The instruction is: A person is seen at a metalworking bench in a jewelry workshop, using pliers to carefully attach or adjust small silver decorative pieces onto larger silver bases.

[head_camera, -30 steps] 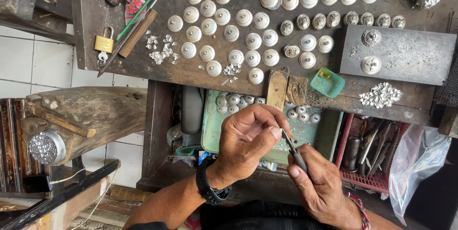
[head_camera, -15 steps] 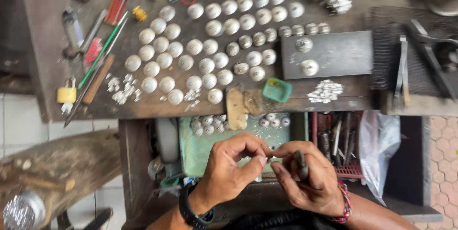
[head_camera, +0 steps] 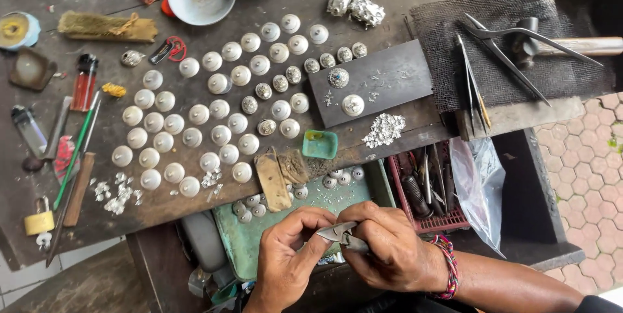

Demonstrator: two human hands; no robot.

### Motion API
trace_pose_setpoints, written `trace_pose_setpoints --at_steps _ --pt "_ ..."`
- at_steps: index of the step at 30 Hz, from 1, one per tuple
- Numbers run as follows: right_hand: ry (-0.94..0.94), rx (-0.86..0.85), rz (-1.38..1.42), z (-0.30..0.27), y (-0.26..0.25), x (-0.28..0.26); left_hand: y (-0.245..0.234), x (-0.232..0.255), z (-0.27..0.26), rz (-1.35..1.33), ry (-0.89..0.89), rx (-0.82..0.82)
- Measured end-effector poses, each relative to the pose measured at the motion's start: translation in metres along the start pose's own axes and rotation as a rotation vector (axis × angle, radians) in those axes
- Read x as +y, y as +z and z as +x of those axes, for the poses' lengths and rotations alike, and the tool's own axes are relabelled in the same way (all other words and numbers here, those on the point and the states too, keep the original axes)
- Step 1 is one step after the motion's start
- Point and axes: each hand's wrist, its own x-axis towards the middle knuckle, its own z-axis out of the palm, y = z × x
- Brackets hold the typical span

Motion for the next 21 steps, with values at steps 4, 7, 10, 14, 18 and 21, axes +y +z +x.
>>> trace_pose_setpoints --at_steps 4,7,10,14,18,21 --pt "0.066 0.023 0.035 0.008 -0.005 0.008 0.004 -0.001 0.001 -0.045 -0.048 0.026" --pt "0.073 0.131 -0.061 0.008 -0.012 0.024 0.006 -0.008 0.003 0.238 0.073 0.123" --pt "0.199 0.210 -0.411 0.010 -0.023 0.038 0.007 -0.009 0.004 0.430 0.146 0.170" --pt "0.246 0.319 -0.576 0.015 -0.030 0.052 0.010 -0.011 0.006 0.587 0.207 0.230" --pt "0.351 0.321 -0.596 0.018 -0.030 0.052 0.010 -0.014 0.009 0.608 0.305 0.272" --pt "0.308 0.326 -0.618 0.015 -0.029 0.056 0.014 -0.010 0.008 0.600 0.263 0.318"
